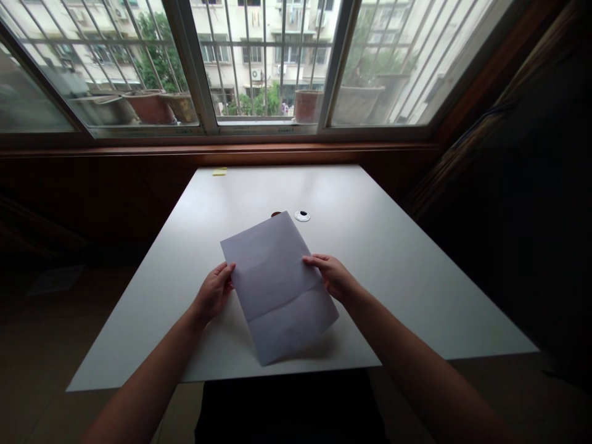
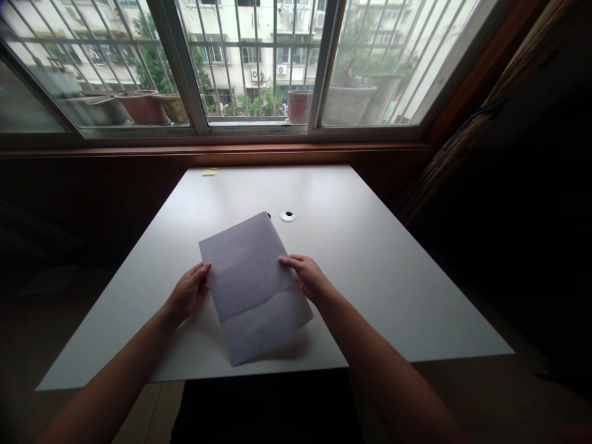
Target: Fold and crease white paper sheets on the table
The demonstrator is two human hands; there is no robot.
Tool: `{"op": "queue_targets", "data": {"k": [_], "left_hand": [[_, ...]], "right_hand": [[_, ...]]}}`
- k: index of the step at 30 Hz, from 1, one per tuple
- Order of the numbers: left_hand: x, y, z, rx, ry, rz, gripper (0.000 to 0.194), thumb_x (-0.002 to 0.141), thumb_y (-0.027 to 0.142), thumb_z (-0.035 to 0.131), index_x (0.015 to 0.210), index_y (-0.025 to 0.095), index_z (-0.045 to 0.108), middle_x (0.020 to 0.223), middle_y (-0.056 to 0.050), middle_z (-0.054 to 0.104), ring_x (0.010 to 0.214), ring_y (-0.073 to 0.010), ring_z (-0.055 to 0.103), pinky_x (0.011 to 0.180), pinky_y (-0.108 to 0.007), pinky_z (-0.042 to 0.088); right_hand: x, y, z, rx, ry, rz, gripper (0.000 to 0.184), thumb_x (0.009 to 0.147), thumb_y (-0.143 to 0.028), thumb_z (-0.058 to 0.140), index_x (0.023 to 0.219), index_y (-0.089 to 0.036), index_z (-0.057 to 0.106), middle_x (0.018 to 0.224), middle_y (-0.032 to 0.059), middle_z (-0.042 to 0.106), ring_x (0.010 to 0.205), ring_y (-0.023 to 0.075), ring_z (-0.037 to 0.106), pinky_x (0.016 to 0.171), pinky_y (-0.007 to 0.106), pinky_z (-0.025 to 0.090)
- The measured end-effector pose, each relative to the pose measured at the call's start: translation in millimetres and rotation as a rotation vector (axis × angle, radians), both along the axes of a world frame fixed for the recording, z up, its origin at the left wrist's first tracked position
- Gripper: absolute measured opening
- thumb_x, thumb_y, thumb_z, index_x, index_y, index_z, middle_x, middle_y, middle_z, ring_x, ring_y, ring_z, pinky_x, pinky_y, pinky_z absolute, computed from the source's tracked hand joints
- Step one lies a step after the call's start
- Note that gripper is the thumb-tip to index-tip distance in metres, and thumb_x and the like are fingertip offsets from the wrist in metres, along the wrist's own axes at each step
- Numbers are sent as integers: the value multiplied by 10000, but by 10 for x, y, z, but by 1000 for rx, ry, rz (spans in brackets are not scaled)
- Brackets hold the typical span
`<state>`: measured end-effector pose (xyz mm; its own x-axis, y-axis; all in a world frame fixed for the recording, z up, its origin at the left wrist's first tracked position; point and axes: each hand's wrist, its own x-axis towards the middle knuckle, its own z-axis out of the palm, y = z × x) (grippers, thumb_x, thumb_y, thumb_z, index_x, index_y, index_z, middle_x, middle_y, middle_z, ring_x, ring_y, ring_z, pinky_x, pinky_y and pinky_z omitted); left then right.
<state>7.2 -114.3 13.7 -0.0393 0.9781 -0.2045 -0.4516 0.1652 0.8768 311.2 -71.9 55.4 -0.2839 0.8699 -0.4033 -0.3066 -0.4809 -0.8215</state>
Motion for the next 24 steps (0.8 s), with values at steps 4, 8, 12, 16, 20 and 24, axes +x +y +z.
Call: {"op": "queue_targets", "data": {"k": [4,8,12,16,20,24], "left_hand": [[137,20,31,104,6,31,397,849,382,714,1173,180,609,1034,-50,709,899,-181,679,799,-290,559],[264,47,64,115,-36,79,477,855,358,704,1273,223,520,1129,-54,691,967,-206,683,878,-375,563],[347,82,43,79,-59,154,463,811,312,741,1205,228,513,1080,-41,694,843,-174,689,819,-360,585],[393,113,13,47,-63,230,464,762,278,765,1148,217,514,1020,-44,702,785,-177,685,773,-367,592],[390,115,-10,47,-48,215,457,766,282,755,1149,210,517,1041,-59,704,780,-186,688,784,-394,591],[361,114,-48,59,-40,210,457,768,295,758,1148,207,519,1033,-56,704,805,-192,692,800,-397,586]], "right_hand": [[-36,10,-111,-15,-7,3,240,663,-282,870,794,-144,722,755,56,744,643,168,684,611,258,570],[-74,17,-212,0,4,4,258,661,-293,873,813,-144,726,765,52,749,660,166,690,635,255,568],[-77,40,-290,41,-16,13,285,665,-332,871,832,-149,729,782,56,752,666,168,687,644,260,560],[-67,74,-341,72,-72,25,320,656,-372,872,830,-144,729,763,53,741,633,162,662,597,255,529],[-58,103,-375,84,-120,43,330,643,-401,870,799,-154,718,717,33,723,594,150,629,572,252,493],[-39,129,-393,115,-156,58,350,650,-434,856,819,-157,722,740,37,725,618,161,630,598,268,487]]}}
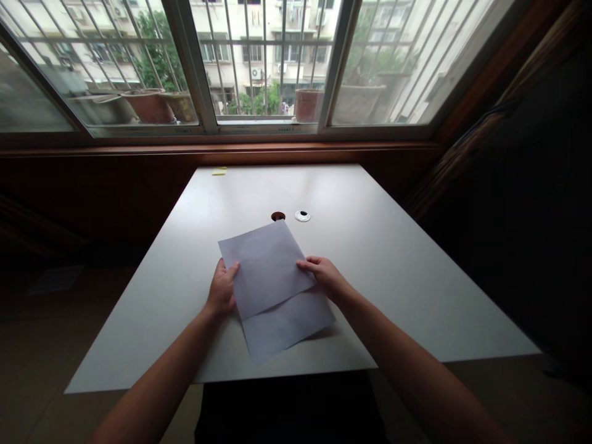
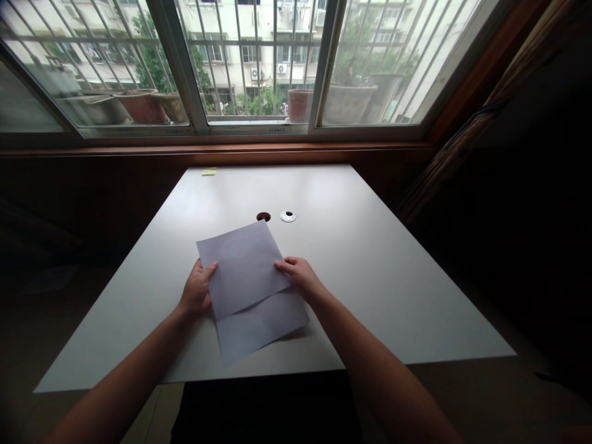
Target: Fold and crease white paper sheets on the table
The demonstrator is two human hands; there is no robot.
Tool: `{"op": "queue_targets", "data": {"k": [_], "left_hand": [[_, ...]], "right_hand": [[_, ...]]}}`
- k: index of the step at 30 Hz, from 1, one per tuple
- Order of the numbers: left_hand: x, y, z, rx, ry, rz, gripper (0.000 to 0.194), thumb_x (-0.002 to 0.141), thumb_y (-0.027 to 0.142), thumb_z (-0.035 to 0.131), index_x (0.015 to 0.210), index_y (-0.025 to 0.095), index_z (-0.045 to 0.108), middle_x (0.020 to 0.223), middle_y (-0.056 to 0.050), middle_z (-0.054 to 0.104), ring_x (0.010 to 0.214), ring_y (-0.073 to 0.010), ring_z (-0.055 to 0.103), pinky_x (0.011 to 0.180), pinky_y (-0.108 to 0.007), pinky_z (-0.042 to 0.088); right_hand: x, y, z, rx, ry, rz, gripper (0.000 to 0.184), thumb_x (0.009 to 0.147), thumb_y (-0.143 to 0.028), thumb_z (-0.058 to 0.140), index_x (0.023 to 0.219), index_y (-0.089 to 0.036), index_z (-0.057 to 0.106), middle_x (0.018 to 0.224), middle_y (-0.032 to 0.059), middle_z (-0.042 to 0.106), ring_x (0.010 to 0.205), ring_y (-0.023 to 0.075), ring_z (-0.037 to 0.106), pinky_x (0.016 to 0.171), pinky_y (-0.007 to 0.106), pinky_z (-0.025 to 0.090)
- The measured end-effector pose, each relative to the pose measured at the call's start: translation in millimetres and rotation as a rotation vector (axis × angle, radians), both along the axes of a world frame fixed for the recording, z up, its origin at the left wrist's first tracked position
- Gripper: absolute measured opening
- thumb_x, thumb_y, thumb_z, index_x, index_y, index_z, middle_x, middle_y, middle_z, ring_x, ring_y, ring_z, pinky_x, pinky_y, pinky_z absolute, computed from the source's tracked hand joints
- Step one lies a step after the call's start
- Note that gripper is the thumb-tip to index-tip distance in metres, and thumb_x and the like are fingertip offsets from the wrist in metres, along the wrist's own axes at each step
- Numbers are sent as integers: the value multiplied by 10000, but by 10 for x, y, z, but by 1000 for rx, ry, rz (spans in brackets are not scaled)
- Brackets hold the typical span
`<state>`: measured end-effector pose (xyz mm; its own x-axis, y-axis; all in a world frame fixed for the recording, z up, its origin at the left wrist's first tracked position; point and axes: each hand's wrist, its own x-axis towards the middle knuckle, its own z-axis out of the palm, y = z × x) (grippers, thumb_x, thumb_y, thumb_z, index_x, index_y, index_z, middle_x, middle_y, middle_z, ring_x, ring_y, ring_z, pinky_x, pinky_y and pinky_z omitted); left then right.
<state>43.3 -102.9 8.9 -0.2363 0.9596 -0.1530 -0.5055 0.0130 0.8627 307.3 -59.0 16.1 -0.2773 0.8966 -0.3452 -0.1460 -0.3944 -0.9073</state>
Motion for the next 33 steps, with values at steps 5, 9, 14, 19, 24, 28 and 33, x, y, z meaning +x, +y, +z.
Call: {"op": "queue_targets", "data": {"k": [5,9,14,19,24,28,33], "left_hand": [[-11,13,-52,33,20,10,475,768,320,763,1157,200,517,1053,-68,706,853,-207,701,841,-414,579],[-3,8,-45,33,23,33,478,770,311,765,1164,206,516,1059,-62,703,860,-198,699,847,-397,579],[-3,-16,-13,25,18,7,543,746,297,799,1191,210,499,1059,-68,700,788,-182,690,788,-381,597],[-28,-18,-15,11,24,-1,551,737,301,809,1185,208,500,1042,-71,703,783,-189,691,753,-378,604],[-67,2,-11,41,28,-10,534,723,308,822,1153,205,524,1056,-66,708,817,-186,699,782,-362,597],[-175,34,-2,61,36,-30,552,717,272,833,1174,214,531,1008,-47,718,804,-157,696,746,-285,585],[-427,124,58,-13,135,-158,684,701,267,852,1298,230,519,1000,-49,709,812,-166,692,689,-251,564]], "right_hand": [[5,4,25,23,-40,2,345,647,-436,850,784,-154,706,730,33,714,619,155,613,605,267,467],[-8,-1,51,43,-81,2,354,637,-448,846,741,-154,678,680,21,685,594,147,582,583,264,439],[-11,5,69,53,-104,29,364,638,-458,839,735,-153,665,661,9,660,584,137,557,569,257,417],[13,23,50,83,-145,70,369,666,-477,820,767,-149,683,704,23,680,609,141,572,582,258,428],[60,50,63,97,-185,108,385,658,-498,824,782,-153,704,730,36,700,632,159,598,593,269,453],[125,85,170,92,-196,139,383,645,-481,838,801,-152,720,769,45,719,673,166,620,637,271,463],[226,210,289,101,-252,234,387,643,-476,839,826,-153,729,805,54,729,728,186,639,688,283,472]]}}
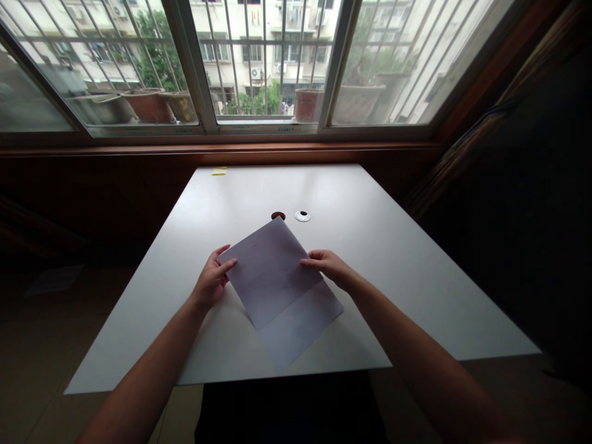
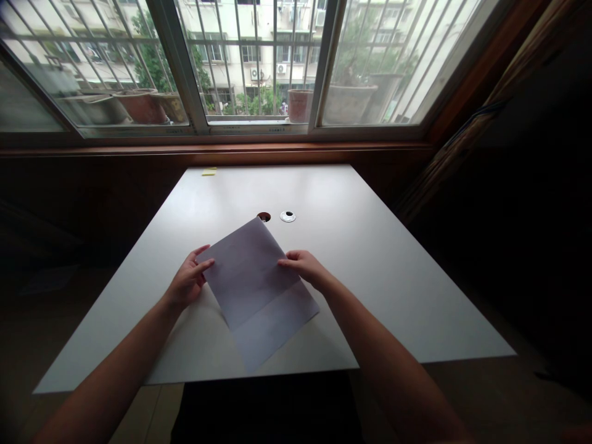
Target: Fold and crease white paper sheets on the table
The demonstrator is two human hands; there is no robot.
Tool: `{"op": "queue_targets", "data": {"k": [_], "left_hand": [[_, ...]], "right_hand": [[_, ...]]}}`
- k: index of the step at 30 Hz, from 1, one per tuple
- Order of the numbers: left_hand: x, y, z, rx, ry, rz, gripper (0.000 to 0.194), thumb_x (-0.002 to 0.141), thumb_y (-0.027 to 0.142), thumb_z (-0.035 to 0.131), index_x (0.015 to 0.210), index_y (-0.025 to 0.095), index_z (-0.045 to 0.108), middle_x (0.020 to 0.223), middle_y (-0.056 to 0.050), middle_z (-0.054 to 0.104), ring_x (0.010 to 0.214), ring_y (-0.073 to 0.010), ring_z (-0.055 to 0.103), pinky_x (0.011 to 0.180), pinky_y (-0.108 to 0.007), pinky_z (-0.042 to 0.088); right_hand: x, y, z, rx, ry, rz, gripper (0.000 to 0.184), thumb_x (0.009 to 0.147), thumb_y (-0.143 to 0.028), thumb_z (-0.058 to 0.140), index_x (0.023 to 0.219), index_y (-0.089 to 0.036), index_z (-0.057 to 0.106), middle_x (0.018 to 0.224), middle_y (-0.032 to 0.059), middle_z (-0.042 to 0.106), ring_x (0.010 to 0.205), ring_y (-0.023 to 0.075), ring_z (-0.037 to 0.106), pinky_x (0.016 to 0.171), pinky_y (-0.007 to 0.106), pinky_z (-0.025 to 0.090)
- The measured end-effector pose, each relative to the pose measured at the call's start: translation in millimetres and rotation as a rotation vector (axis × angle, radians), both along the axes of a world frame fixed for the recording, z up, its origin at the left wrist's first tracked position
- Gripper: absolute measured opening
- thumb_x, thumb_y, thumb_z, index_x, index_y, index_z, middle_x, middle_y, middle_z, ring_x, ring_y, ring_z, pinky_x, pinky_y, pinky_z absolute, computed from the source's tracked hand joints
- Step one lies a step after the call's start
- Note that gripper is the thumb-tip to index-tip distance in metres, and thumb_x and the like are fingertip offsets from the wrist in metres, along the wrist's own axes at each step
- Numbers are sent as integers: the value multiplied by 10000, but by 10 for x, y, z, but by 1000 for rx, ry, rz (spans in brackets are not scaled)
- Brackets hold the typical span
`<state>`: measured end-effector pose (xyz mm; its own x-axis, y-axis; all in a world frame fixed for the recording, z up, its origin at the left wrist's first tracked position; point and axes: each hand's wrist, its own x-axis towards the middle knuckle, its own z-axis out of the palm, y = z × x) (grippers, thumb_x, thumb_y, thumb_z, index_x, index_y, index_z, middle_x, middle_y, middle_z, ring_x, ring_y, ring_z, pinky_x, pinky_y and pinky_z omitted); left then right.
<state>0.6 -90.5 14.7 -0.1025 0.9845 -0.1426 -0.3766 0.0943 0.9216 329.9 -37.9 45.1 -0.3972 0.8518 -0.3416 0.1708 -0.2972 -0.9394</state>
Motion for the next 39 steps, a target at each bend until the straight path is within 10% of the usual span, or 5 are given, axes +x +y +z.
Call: {"op": "queue_targets", "data": {"k": [9,17,29,34,39], "left_hand": [[-325,290,224,9,384,-269,615,677,308,852,1247,205,645,1042,-122,700,854,-227,687,646,-259,525],[-117,472,293,0,395,-493,420,686,348,832,1064,185,748,983,-127,733,822,-259,698,626,-295,540],[35,638,15,99,465,-253,343,733,436,805,951,177,749,919,-97,716,830,-220,652,754,-329,521],[124,676,-76,205,404,-181,312,710,436,821,808,170,689,1230,-122,625,1016,-235,642,879,-356,510],[163,676,-22,134,284,-222,497,731,395,818,1137,210,596,1048,-76,682,923,-215,673,805,-325,518]], "right_hand": [[60,218,70,138,-239,189,364,669,-508,777,702,-168,651,651,4,609,611,140,519,581,261,376],[-42,297,129,261,-462,365,320,715,-483,701,675,-181,604,640,-14,542,623,135,463,578,269,318],[-144,429,233,368,-651,396,225,760,-379,645,670,-191,559,680,-2,548,662,155,474,599,281,304],[-210,494,225,395,-679,439,194,778,-354,642,691,-190,583,726,16,590,689,166,498,611,283,320],[-241,564,166,393,-670,484,191,768,-377,666,746,-190,632,769,27,625,732,185,534,626,282,336]]}}
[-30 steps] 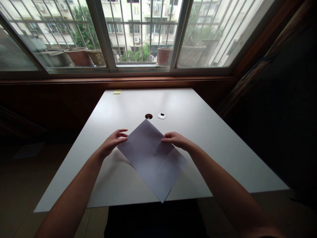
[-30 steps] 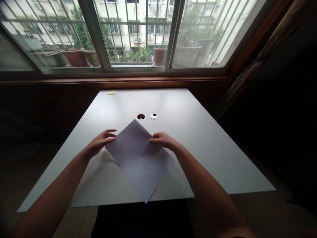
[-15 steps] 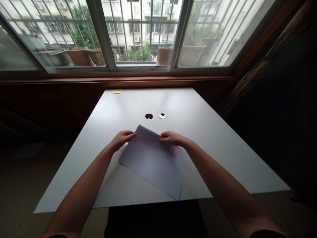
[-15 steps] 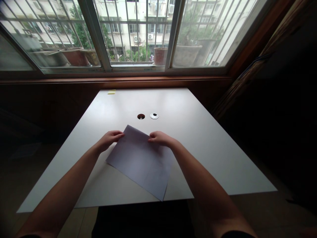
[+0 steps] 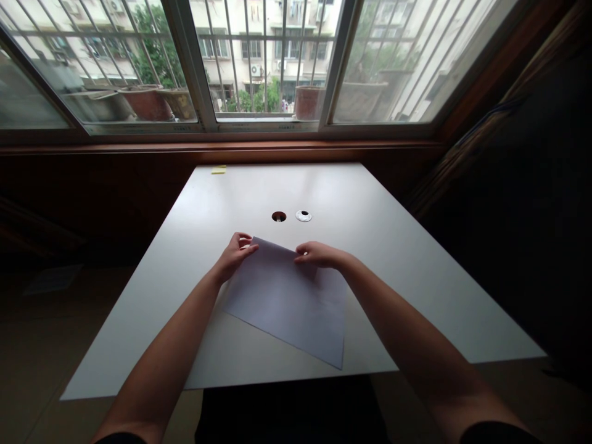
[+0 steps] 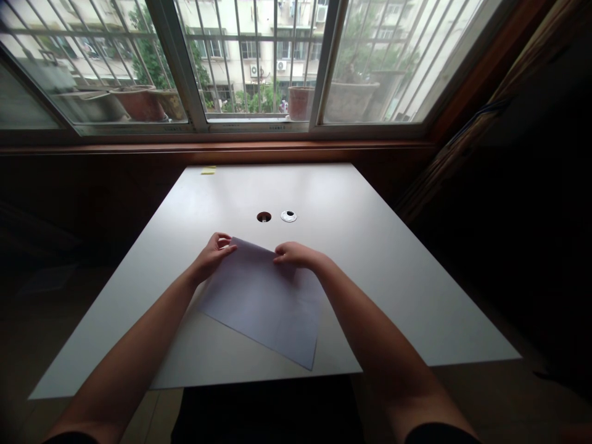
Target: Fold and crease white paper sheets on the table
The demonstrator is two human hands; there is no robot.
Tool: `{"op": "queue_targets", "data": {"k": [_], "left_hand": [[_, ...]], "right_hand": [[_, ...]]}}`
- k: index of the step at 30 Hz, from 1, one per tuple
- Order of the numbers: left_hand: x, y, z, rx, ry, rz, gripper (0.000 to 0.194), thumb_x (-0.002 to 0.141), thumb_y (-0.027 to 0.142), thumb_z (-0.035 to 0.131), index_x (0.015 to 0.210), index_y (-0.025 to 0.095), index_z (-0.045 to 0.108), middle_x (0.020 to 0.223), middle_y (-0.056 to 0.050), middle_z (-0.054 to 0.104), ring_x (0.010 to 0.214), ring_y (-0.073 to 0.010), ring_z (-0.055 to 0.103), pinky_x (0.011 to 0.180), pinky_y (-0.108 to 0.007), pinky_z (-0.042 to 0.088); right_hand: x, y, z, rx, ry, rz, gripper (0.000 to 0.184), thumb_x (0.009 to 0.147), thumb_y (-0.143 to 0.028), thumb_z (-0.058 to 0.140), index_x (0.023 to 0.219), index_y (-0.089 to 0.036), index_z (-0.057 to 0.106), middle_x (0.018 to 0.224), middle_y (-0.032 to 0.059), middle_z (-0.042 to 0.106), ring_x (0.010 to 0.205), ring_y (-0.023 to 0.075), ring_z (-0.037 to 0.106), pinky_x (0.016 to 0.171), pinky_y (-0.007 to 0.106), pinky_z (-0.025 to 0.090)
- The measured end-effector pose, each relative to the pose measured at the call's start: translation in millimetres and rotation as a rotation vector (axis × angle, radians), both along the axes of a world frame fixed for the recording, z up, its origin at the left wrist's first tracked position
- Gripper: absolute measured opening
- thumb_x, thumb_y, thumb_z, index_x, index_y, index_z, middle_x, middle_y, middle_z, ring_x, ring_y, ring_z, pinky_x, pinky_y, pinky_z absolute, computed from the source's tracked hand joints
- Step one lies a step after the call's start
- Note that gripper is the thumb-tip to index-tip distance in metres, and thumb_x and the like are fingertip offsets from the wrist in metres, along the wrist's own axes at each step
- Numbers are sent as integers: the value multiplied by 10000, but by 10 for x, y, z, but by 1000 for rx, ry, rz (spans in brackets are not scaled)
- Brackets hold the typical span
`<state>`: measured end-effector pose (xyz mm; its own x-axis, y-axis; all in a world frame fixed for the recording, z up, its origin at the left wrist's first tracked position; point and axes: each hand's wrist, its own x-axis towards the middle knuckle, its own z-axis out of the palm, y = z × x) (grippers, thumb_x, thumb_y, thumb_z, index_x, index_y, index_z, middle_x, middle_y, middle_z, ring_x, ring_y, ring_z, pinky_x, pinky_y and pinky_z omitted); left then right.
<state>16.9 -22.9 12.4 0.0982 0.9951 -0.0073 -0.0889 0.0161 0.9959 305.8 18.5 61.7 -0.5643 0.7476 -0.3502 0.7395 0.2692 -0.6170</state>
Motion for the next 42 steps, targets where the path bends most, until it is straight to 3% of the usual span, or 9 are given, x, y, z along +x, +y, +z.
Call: {"op": "queue_targets", "data": {"k": [2,4,7,10,18,23,32,36,42], "left_hand": [[-9,14,40,7,12,-24,671,726,365,827,1309,215,530,893,-35,689,861,-199,676,798,-312,509],[-16,37,66,12,26,-81,694,726,356,827,1342,207,544,844,-27,685,829,-193,672,782,-302,504],[-9,74,55,-35,39,-128,472,723,397,824,1120,174,701,870,-70,702,784,-198,662,705,-289,506],[9,87,9,-103,23,-95,374,709,439,826,943,160,744,858,-94,716,717,-200,655,627,-284,502],[-22,92,-19,-144,61,-41,389,690,489,827,877,155,757,754,-75,709,616,-183,627,551,-271,468],[-67,117,-33,-154,111,-37,402,702,526,809,827,148,754,639,-44,648,508,-128,538,464,-230,388],[-153,107,-6,-154,64,-27,391,709,521,797,831,156,728,803,-90,701,692,-204,651,654,-319,517],[-156,142,118,30,257,-67,363,767,501,758,968,199,757,1003,-109,723,912,-256,664,832,-373,514],[124,236,368,515,930,-302,199,867,401,685,963,256,781,979,-48,729,982,-239,605,950,-378,440]], "right_hand": [[-10,16,-1,-19,-8,14,191,768,-381,665,756,-192,642,770,27,630,737,188,540,633,283,341],[-27,27,12,-38,-19,34,187,769,-380,662,751,-194,645,761,26,631,733,188,540,639,285,344],[-69,38,42,-49,-29,63,174,763,-367,666,740,-196,648,756,25,636,723,186,536,641,287,341],[-115,44,65,-39,-50,73,160,759,-355,668,738,-197,658,760,24,639,727,186,538,644,288,339],[-136,69,63,-40,-72,79,161,766,-360,666,758,-200,668,781,27,651,743,192,548,647,288,341],[-99,96,17,-49,-64,81,181,759,-378,671,740,-199,655,761,27,641,717,186,535,642,290,333],[-68,173,-93,-36,-65,97,189,753,-385,672,732,-198,657,752,27,648,704,184,539,632,292,330],[-85,183,-86,-34,-94,112,194,763,-386,674,747,-193,664,759,23,654,710,177,546,635,281,333],[-145,175,-8,-27,-192,163,220,796,-391,635,855,-186,691,810,22,661,750,174,563,631,262,343]]}}
